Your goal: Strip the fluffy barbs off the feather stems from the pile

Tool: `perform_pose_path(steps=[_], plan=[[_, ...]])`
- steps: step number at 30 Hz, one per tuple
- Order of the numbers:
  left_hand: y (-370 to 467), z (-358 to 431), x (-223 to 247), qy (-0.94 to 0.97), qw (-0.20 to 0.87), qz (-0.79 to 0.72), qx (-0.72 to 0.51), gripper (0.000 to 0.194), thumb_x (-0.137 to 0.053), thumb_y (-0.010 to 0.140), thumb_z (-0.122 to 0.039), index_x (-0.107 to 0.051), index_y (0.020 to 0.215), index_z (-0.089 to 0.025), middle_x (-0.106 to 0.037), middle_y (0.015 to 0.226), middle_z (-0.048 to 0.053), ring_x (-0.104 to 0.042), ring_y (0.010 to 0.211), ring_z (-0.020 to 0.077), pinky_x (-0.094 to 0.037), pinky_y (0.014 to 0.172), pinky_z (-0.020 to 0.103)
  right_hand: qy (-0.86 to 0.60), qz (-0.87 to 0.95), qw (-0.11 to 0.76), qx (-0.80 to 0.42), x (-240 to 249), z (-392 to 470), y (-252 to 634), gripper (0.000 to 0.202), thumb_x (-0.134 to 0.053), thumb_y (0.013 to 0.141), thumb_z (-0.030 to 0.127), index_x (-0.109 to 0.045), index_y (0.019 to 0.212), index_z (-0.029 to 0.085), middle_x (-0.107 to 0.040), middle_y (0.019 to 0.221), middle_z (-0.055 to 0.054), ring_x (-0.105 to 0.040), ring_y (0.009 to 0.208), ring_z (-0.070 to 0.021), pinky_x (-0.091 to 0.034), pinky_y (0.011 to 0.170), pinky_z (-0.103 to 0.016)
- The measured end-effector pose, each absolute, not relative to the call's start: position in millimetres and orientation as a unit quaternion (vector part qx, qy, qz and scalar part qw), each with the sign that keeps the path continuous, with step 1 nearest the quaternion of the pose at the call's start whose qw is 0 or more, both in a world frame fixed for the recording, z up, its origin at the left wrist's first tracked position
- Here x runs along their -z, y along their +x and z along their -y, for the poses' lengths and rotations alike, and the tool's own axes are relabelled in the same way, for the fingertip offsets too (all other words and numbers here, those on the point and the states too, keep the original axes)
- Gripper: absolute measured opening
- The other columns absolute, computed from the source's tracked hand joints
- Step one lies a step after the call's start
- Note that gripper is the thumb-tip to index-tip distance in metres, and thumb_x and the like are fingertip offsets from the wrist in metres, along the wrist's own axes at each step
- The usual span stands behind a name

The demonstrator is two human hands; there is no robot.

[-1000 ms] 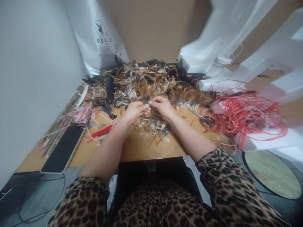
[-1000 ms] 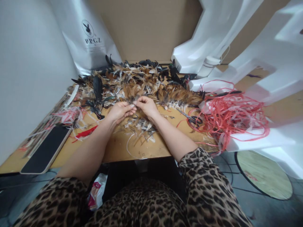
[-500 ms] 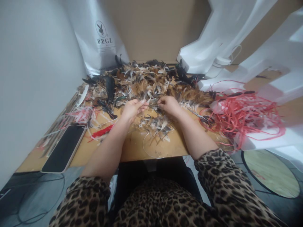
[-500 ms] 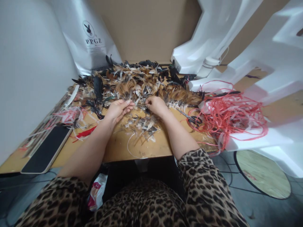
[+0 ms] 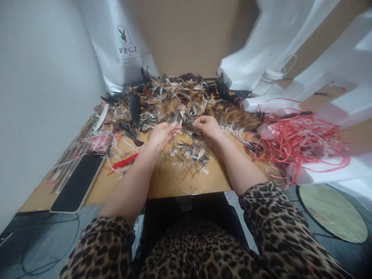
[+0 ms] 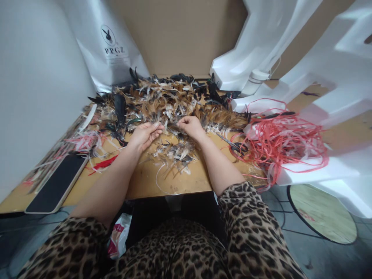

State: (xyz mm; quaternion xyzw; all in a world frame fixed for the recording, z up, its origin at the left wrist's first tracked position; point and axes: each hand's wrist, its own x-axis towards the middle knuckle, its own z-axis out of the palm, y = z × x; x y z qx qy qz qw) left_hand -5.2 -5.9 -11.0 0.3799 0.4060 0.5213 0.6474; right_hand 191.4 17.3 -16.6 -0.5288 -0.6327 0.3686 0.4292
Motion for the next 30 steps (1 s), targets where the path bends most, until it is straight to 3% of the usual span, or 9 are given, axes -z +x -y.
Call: perform_pose_path(steps=[5, 10, 20, 25, 30], plan=[[-4.8, 5.7, 9.8, 0.355, 0.662, -0.402, -0.524, 0.013, -0.066, 0.07, -0.018, -0.061, 0.077, -0.008, -0.068, 0.075, 0.008, -0.06, 0.057, 0.0054, -0.046, 0.053, 0.013, -0.432, 0.466, 0.463, -0.618, 8.2, -12.7, 187.5, 0.025, -0.073, 0.058, 0.029, -0.055, 0.067, 0.014, -0.064, 0.065, -0.002, -0.052, 0.048, -0.0065, -0.037, 0.042, -0.017], [-5.5, 5.5, 9.2, 0.334, 0.676, -0.392, -0.527, 0.009, -0.064, 0.072, -0.015, -0.06, 0.077, -0.008, -0.068, 0.079, 0.009, -0.061, 0.06, 0.0059, -0.047, 0.054, 0.013, -0.393, 0.41, 0.474, -0.673, 1.8, -8.5, 185.3, 0.029, -0.076, 0.054, 0.026, -0.054, 0.068, 0.015, -0.061, 0.062, 0.001, -0.05, 0.048, -0.0049, -0.037, 0.042, -0.016], [-3.6, 6.8, 9.9, 0.348, 0.686, -0.351, -0.535, 0.006, -0.064, 0.071, -0.012, -0.059, 0.07, -0.008, -0.068, 0.086, 0.009, -0.064, 0.067, 0.0084, -0.048, 0.058, 0.015, -0.453, 0.556, 0.424, -0.553, 4.1, -1.9, 173.2, 0.03, -0.074, 0.053, 0.037, -0.058, 0.062, 0.013, -0.05, 0.046, 0.004, -0.04, 0.041, -0.0039, -0.029, 0.041, -0.017], [-4.1, 5.6, 8.0, 0.349, 0.67, -0.362, -0.547, 0.004, -0.062, 0.072, -0.011, -0.062, 0.073, -0.008, -0.067, 0.08, 0.008, -0.063, 0.065, 0.0064, -0.048, 0.06, 0.014, -0.467, 0.558, 0.425, -0.539, 4.0, -1.9, 174.2, 0.029, -0.069, 0.058, 0.04, -0.055, 0.061, 0.015, -0.049, 0.045, 0.004, -0.038, 0.04, -0.0048, -0.027, 0.04, -0.019], [-5.8, 5.8, 8.7, 0.377, 0.652, -0.377, -0.539, 0.008, -0.065, 0.071, -0.015, -0.064, 0.074, -0.007, -0.067, 0.078, 0.008, -0.062, 0.064, 0.0067, -0.049, 0.061, 0.014, -0.494, 0.586, 0.467, -0.441, 10.3, -11.1, 182.1, 0.026, -0.067, 0.057, 0.03, -0.057, 0.076, 0.014, -0.051, 0.055, 0.005, -0.04, 0.046, -0.0051, -0.032, 0.048, -0.02]])
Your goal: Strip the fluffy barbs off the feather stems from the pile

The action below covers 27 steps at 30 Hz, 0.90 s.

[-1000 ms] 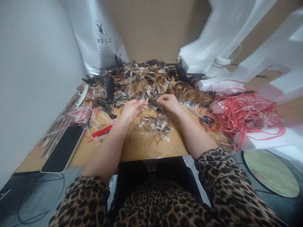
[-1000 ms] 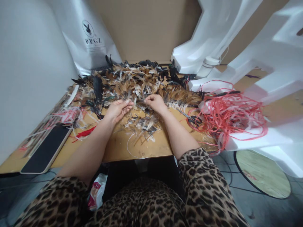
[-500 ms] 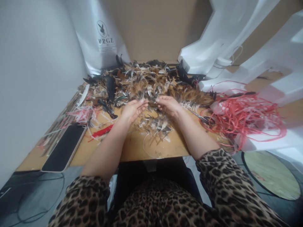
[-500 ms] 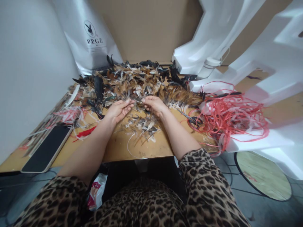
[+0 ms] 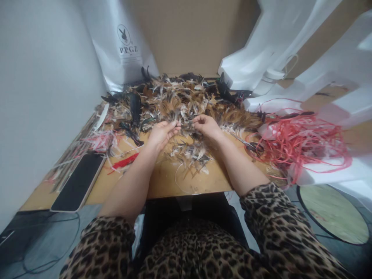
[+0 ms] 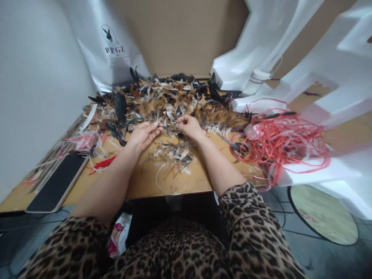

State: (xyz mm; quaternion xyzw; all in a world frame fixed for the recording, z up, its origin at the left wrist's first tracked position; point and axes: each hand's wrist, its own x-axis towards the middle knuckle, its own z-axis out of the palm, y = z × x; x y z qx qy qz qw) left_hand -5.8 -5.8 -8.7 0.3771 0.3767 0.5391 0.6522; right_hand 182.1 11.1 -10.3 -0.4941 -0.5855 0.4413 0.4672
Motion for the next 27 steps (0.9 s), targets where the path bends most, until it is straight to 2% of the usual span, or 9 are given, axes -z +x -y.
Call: perform_pose_path(steps=[4, 9, 13, 20, 27], plan=[[-4.5, 7.4, 9.7, 0.419, 0.625, -0.401, -0.522, 0.016, -0.068, 0.067, -0.021, -0.065, 0.075, -0.007, -0.068, 0.076, 0.009, -0.062, 0.062, 0.0073, -0.049, 0.06, 0.015, -0.483, 0.655, 0.433, -0.387, 3.1, -7.3, 182.9, 0.03, -0.064, 0.06, 0.03, -0.061, 0.084, 0.011, -0.053, 0.062, 0.003, -0.043, 0.054, -0.006, -0.036, 0.056, -0.021], [0.8, 8.4, 10.7, 0.465, 0.588, -0.427, -0.506, 0.021, -0.071, 0.063, -0.026, -0.065, 0.07, -0.007, -0.067, 0.07, 0.008, -0.062, 0.059, 0.009, -0.048, 0.056, 0.017, -0.454, 0.75, 0.335, -0.346, -8.1, 7.8, 174.1, 0.024, -0.061, 0.064, 0.031, -0.066, 0.077, 0.011, -0.057, 0.062, 0.0, -0.045, 0.054, -0.0074, -0.035, 0.055, -0.021], [3.3, 9.1, 10.5, 0.487, 0.576, -0.426, -0.5, 0.024, -0.073, 0.06, -0.027, -0.065, 0.068, -0.006, -0.067, 0.068, 0.009, -0.062, 0.059, 0.0102, -0.048, 0.056, 0.018, -0.454, 0.78, 0.322, -0.286, -8.3, 12.7, 168.5, 0.02, -0.057, 0.067, 0.028, -0.066, 0.07, 0.011, -0.059, 0.061, 0.0, -0.047, 0.056, -0.0074, -0.034, 0.055, -0.02], [1.5, 14.0, 3.5, 0.452, 0.617, -0.392, -0.511, 0.02, -0.071, 0.063, -0.025, -0.064, 0.071, -0.008, -0.068, 0.079, 0.009, -0.064, 0.064, 0.0096, -0.048, 0.057, 0.016, -0.455, 0.71, 0.324, -0.429, -6.3, 10.3, 170.5, 0.024, -0.06, 0.065, 0.033, -0.063, 0.07, 0.01, -0.053, 0.051, 0.003, -0.041, 0.045, -0.0052, -0.032, 0.047, -0.019], [0.9, 14.6, 3.3, 0.458, 0.62, -0.386, -0.508, 0.021, -0.071, 0.063, -0.025, -0.063, 0.07, -0.007, -0.068, 0.08, 0.01, -0.063, 0.06, 0.0089, -0.049, 0.055, 0.016, -0.447, 0.706, 0.298, -0.462, -7.0, 9.0, 171.7, 0.026, -0.064, 0.061, 0.034, -0.063, 0.071, 0.01, -0.053, 0.052, 0.003, -0.041, 0.046, -0.0048, -0.032, 0.047, -0.019]])
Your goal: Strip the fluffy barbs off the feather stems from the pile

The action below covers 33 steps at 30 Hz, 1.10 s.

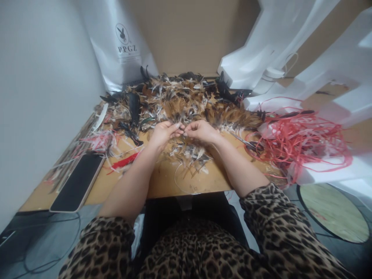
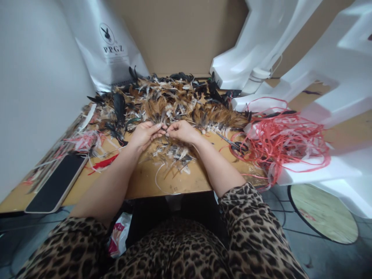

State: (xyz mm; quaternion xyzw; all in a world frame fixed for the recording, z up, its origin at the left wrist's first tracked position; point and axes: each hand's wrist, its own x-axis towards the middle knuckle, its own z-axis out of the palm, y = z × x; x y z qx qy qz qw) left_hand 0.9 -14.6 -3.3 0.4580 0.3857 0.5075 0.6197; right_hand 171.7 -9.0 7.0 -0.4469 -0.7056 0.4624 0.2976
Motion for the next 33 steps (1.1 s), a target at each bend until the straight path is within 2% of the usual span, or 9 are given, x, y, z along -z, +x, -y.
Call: perform_pose_path(steps=[6, 10, 15, 20, 26, 33], plan=[[1.4, 13.7, 5.6, 0.471, 0.608, -0.393, -0.503, 0.021, -0.07, 0.064, -0.025, -0.064, 0.072, -0.007, -0.069, 0.079, 0.011, -0.063, 0.062, 0.0096, -0.049, 0.055, 0.015, -0.453, 0.712, 0.307, -0.44, -3.7, 9.8, 170.5, 0.024, -0.064, 0.061, 0.032, -0.064, 0.068, 0.01, -0.052, 0.052, 0.004, -0.039, 0.046, -0.0041, -0.031, 0.048, -0.019], [-0.9, 11.6, 6.1, 0.437, 0.626, -0.369, -0.531, 0.018, -0.07, 0.065, -0.023, -0.063, 0.073, -0.008, -0.069, 0.086, 0.01, -0.064, 0.066, 0.0096, -0.049, 0.056, 0.015, -0.458, 0.672, 0.329, -0.48, -3.3, 9.4, 169.6, 0.025, -0.065, 0.061, 0.034, -0.062, 0.07, 0.011, -0.051, 0.049, 0.004, -0.038, 0.043, -0.0042, -0.029, 0.045, -0.019], [-3.1, 8.0, 8.3, 0.359, 0.662, -0.385, -0.533, 0.014, -0.068, 0.068, -0.018, -0.062, 0.077, -0.008, -0.068, 0.084, 0.009, -0.064, 0.063, 0.0086, -0.048, 0.054, 0.014, -0.455, 0.592, 0.436, -0.502, -4.5, 8.1, 164.5, 0.031, -0.069, 0.058, 0.037, -0.06, 0.072, 0.011, -0.052, 0.051, 0.004, -0.038, 0.043, -0.0041, -0.029, 0.044, -0.019], [0.6, 10.3, 10.6, 0.353, 0.708, -0.38, -0.479, 0.01, -0.065, 0.071, -0.015, -0.062, 0.077, -0.007, -0.068, 0.076, 0.01, -0.064, 0.06, 0.0093, -0.047, 0.05, 0.014, -0.438, 0.572, 0.507, -0.473, -3.6, 11.3, 154.2, 0.027, -0.066, 0.06, 0.036, -0.06, 0.072, 0.013, -0.056, 0.058, 0.002, -0.044, 0.051, -0.0057, -0.036, 0.052, -0.02], [2.2, 11.5, 9.8, 0.34, 0.735, -0.366, -0.458, 0.008, -0.064, 0.072, -0.013, -0.062, 0.076, -0.006, -0.068, 0.073, 0.009, -0.062, 0.057, 0.0072, -0.046, 0.049, 0.013, -0.43, 0.576, 0.527, -0.453, 0.3, 12.4, 147.8, 0.024, -0.065, 0.062, 0.035, -0.059, 0.073, 0.014, -0.061, 0.067, 0.0, -0.052, 0.061, -0.0086, -0.043, 0.064, -0.022], [3.0, 12.0, 9.4, 0.348, 0.732, -0.368, -0.455, 0.006, -0.062, 0.073, -0.012, -0.062, 0.073, -0.007, -0.066, 0.067, 0.007, -0.06, 0.055, 0.0051, -0.045, 0.05, 0.011, -0.425, 0.587, 0.535, -0.434, 1.4, 14.3, 144.4, 0.021, -0.063, 0.066, 0.033, -0.058, 0.073, 0.014, -0.06, 0.066, 0.0, -0.053, 0.061, -0.0089, -0.043, 0.065, -0.023]])
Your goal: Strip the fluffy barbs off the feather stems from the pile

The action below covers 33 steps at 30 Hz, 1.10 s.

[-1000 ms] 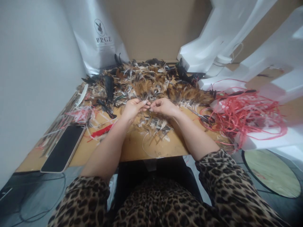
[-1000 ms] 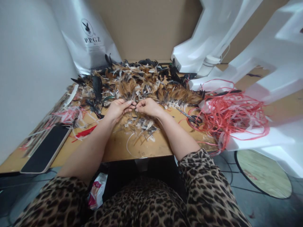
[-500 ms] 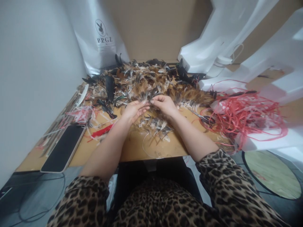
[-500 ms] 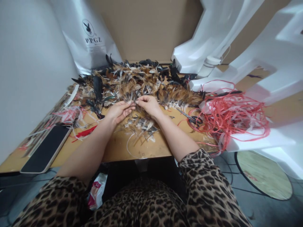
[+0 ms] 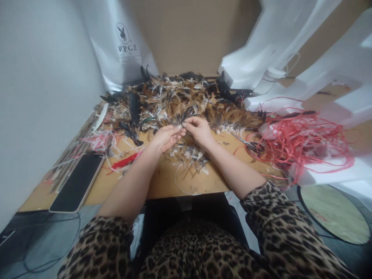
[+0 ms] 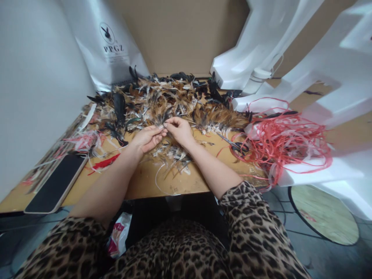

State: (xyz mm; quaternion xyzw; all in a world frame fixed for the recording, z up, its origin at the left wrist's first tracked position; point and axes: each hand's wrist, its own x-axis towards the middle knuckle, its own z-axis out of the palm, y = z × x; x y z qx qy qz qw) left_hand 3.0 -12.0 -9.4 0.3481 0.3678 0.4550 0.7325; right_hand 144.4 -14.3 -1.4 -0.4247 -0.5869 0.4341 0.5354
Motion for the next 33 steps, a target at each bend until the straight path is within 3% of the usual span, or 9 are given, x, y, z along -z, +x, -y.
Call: perform_pose_path(steps=[13, 18, 26, 29, 33], plan=[[-2.7, 10.3, 6.8, 0.429, 0.63, -0.405, -0.505, 0.016, -0.068, 0.067, -0.022, -0.062, 0.066, -0.008, -0.065, 0.063, 0.005, -0.058, 0.051, 0.0051, -0.045, 0.05, 0.014, -0.482, 0.624, 0.484, -0.38, 0.0, -2.8, 177.4, 0.025, -0.061, 0.065, 0.034, -0.065, 0.076, 0.012, -0.061, 0.066, -0.001, -0.048, 0.056, -0.0085, -0.039, 0.058, -0.023], [-5.6, 6.4, 8.5, 0.39, 0.622, -0.412, -0.54, 0.013, -0.068, 0.068, -0.02, -0.061, 0.067, -0.009, -0.065, 0.064, 0.005, -0.057, 0.052, 0.0046, -0.045, 0.052, 0.014, -0.531, 0.704, 0.387, -0.268, 3.3, -11.4, 197.4, 0.018, -0.058, 0.066, 0.027, -0.065, 0.071, 0.012, -0.061, 0.063, -0.001, -0.049, 0.057, -0.01, -0.038, 0.058, -0.023], [-6.1, 4.7, 12.5, 0.389, 0.632, -0.401, -0.536, 0.013, -0.067, 0.068, -0.021, -0.061, 0.068, -0.009, -0.065, 0.065, 0.004, -0.057, 0.053, 0.0043, -0.045, 0.052, 0.014, -0.498, 0.838, 0.206, -0.091, 5.1, -0.3, 185.0, 0.022, -0.058, 0.068, 0.025, -0.066, 0.087, 0.018, -0.06, 0.085, -0.006, -0.052, 0.077, -0.0162, -0.038, 0.07, -0.026], [-6.0, 4.9, 13.8, 0.392, 0.636, -0.402, -0.53, 0.014, -0.067, 0.068, -0.021, -0.061, 0.068, -0.009, -0.065, 0.066, 0.005, -0.057, 0.053, 0.0044, -0.045, 0.053, 0.014, -0.519, 0.824, 0.213, -0.078, 10.3, -1.0, 181.2, 0.016, -0.055, 0.071, 0.026, -0.066, 0.079, 0.018, -0.059, 0.083, -0.007, -0.052, 0.077, -0.0166, -0.038, 0.069, -0.026], [-5.4, 5.5, 14.7, 0.381, 0.644, -0.409, -0.523, 0.015, -0.068, 0.068, -0.021, -0.06, 0.069, -0.009, -0.067, 0.07, 0.006, -0.059, 0.056, 0.0049, -0.045, 0.054, 0.014, -0.527, 0.745, 0.362, -0.193, 15.4, -9.0, 183.0, 0.017, -0.055, 0.07, 0.028, -0.065, 0.071, 0.014, -0.06, 0.073, -0.004, -0.051, 0.069, -0.0134, -0.038, 0.067, -0.025]])
